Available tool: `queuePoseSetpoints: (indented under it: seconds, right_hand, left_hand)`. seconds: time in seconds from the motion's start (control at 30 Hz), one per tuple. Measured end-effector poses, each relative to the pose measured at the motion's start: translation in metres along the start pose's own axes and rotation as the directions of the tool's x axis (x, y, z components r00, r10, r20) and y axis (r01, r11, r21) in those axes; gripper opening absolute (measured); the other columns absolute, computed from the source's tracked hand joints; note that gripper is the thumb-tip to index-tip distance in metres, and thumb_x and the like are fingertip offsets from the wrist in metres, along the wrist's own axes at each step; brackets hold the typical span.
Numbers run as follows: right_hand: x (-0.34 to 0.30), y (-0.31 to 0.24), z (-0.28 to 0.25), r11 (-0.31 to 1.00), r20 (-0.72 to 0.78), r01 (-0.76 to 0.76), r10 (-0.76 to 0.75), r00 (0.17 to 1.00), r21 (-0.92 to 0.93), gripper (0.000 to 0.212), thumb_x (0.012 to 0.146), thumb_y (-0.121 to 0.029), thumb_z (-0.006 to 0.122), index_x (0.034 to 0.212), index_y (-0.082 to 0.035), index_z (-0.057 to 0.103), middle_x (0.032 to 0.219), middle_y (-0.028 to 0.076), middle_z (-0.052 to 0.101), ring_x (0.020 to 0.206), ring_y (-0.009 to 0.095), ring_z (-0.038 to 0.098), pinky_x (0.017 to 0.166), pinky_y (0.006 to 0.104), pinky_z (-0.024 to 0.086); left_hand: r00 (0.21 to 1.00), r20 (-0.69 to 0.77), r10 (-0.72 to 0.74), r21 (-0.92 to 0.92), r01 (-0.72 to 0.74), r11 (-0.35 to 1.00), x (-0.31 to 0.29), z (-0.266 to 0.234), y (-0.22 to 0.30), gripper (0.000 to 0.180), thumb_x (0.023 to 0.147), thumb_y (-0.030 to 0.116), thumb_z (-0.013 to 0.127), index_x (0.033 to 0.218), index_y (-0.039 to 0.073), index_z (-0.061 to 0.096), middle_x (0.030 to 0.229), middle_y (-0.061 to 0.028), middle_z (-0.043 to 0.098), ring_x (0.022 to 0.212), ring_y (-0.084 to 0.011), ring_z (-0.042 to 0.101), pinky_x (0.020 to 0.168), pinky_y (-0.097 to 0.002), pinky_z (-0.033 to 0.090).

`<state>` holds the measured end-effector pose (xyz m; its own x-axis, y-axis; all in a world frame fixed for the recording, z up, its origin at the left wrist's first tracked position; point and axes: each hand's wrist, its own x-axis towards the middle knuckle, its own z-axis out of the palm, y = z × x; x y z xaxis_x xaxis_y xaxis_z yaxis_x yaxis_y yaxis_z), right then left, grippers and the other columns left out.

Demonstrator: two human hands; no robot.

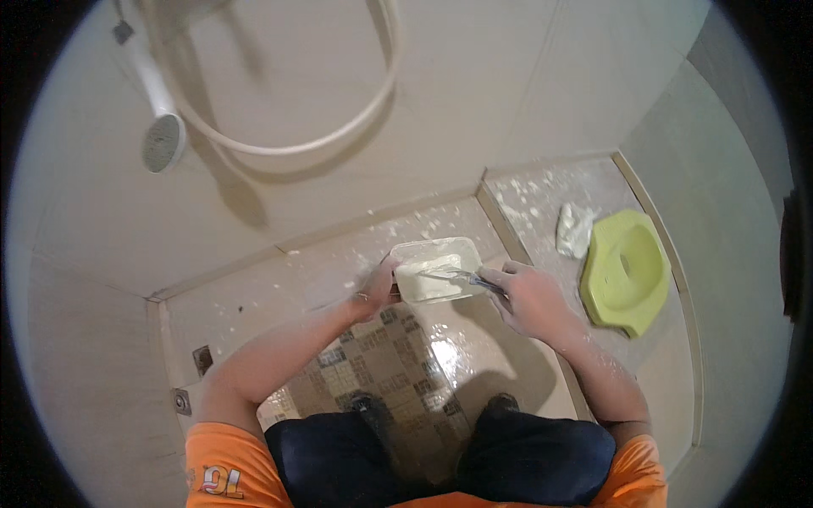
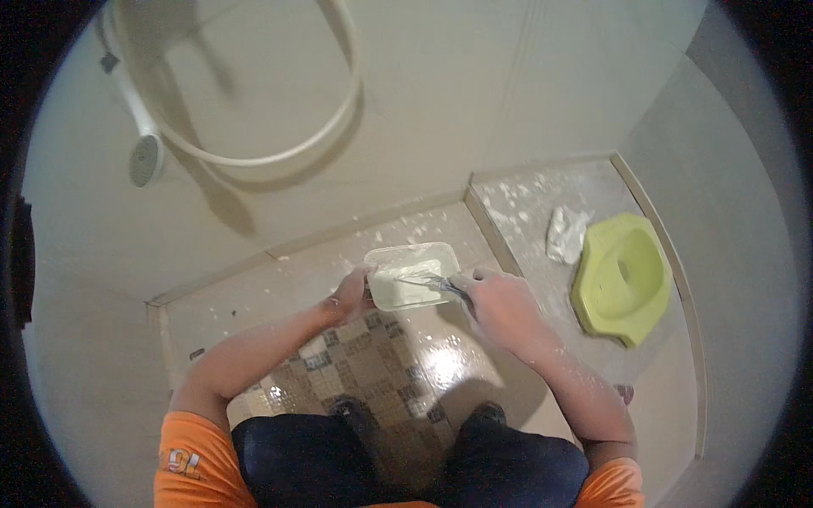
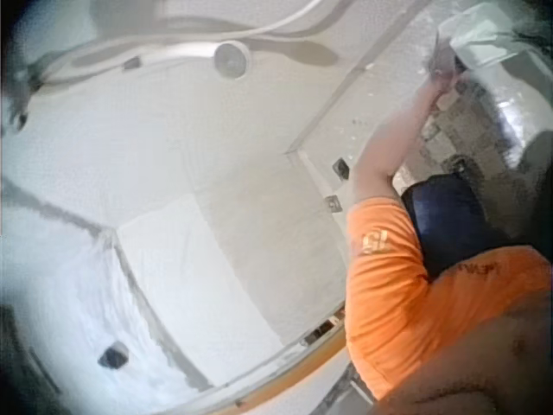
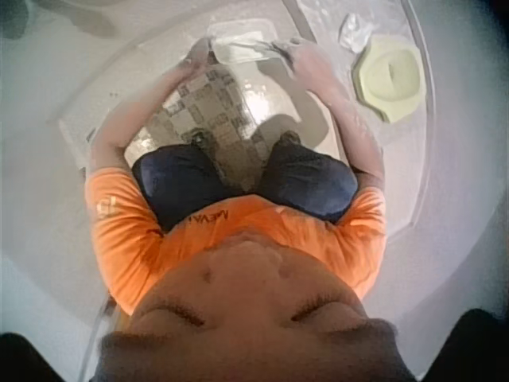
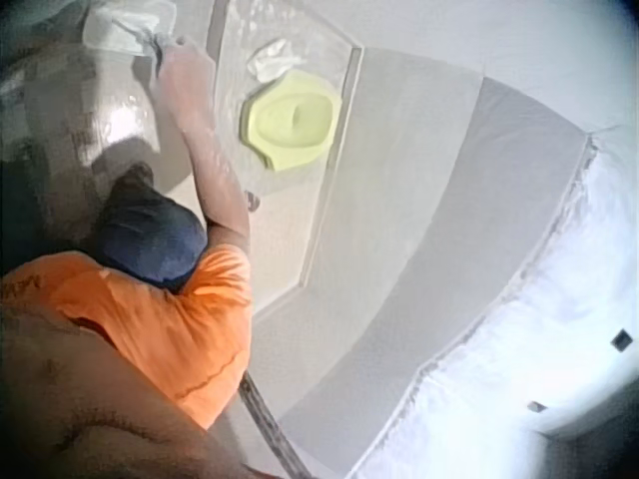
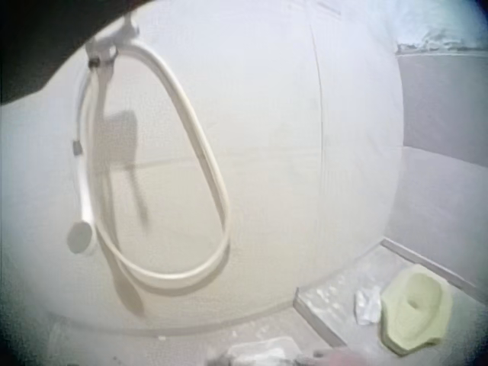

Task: The person mixes white plaster in a container using a putty knife and then applies the mixture to the tiled bathroom wall.

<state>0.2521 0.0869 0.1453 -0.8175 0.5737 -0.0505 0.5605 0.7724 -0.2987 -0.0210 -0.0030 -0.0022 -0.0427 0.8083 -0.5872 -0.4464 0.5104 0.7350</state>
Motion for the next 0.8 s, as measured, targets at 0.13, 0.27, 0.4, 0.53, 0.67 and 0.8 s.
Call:
queuePoseSetpoints:
  seconds: [0.13, 0.27, 0.4, 0.53, 0.67, 0.8]
  right_hand:
    - [-0.032, 0.030, 0.051, 0.992, 0.086, -0.072, 0.081, 0.993, -0.103, 0.038, 0.088, -0.017, 0.064, 0.126, -0.014, 0.066, 0.090, 0.017, 0.063, 0.082, 0.040, 0.065, 0.071, 0.0512, 0.052]
    - [-0.041, 0.021, 0.102, 0.996, 0.042, -0.059, 0.062, 0.997, -0.065, 0.041, 0.086, -0.016, 0.066, 0.127, -0.016, 0.066, 0.088, 0.017, 0.063, 0.081, 0.039, 0.066, 0.072, 0.0498, 0.053]
    - [-0.042, 0.024, 0.074, 0.964, 0.137, -0.264, 0.260, 0.956, 0.012, 0.038, 0.085, -0.014, 0.069, 0.123, -0.012, 0.071, 0.094, 0.020, 0.069, 0.084, 0.039, 0.069, 0.077, 0.0467, 0.056]
    - [-0.040, 0.070, 0.091, 0.902, 0.098, -0.335, 0.321, 0.942, 0.273, 0.033, 0.086, -0.012, 0.070, 0.119, -0.006, 0.074, 0.105, 0.024, 0.072, 0.092, 0.039, 0.071, 0.085, 0.0417, 0.056]
    - [-0.049, 0.106, 0.100, 0.873, 0.027, -0.290, 0.304, 0.952, 0.392, 0.033, 0.088, -0.010, 0.070, 0.120, -0.005, 0.073, 0.108, 0.023, 0.074, 0.094, 0.034, 0.073, 0.088, 0.0387, 0.055]
    - [-0.043, 0.109, 0.111, 0.748, 0.114, -0.393, 0.397, 0.911, 0.535, 0.035, 0.088, -0.009, 0.070, 0.122, -0.006, 0.073, 0.113, 0.019, 0.075, 0.097, 0.026, 0.074, 0.090, 0.0373, 0.054]
  left_hand:
    - [0.982, -0.047, -0.183, 0.045, 0.185, 0.982, 0.046, 0.029, -0.054, 0.051, 0.103, 0.041, 0.048, 0.140, 0.006, 0.051, 0.121, -0.0134, 0.066, 0.104, -0.0277, 0.067, 0.097, -0.0423, 0.052]
    - [0.978, -0.009, 0.207, 0.472, -0.178, 0.863, 0.099, -0.031, -0.161, 0.037, 0.101, 0.022, 0.052, 0.131, 0.001, 0.058, 0.113, -0.0209, 0.069, 0.109, -0.0337, 0.067, 0.098, -0.0419, 0.049]
    - [0.944, 0.055, 0.324, 0.762, -0.250, 0.598, 0.066, 0.013, -0.138, 0.033, 0.094, 0.012, 0.059, 0.125, 0.000, 0.063, 0.116, -0.0216, 0.068, 0.111, -0.0334, 0.066, 0.099, -0.0407, 0.049]
    - [0.955, 0.077, 0.287, 0.775, -0.238, 0.585, 0.062, 0.004, -0.131, 0.035, 0.086, 0.005, 0.061, 0.120, 0.000, 0.066, 0.119, -0.0216, 0.067, 0.116, -0.0330, 0.064, 0.100, -0.0403, 0.048]
    - [0.891, 0.167, 0.421, 0.802, -0.371, 0.468, 0.060, 0.002, -0.125, 0.025, 0.087, 0.007, 0.060, 0.108, -0.002, 0.070, 0.107, -0.0235, 0.070, 0.100, -0.0338, 0.070, 0.087, -0.0412, 0.053]
    - [0.853, 0.226, 0.471, 0.782, -0.447, 0.435, 0.048, 0.020, -0.103, 0.020, 0.087, 0.008, 0.060, 0.097, -0.003, 0.072, 0.089, -0.0234, 0.072, 0.080, -0.0352, 0.072, 0.073, -0.0420, 0.055]
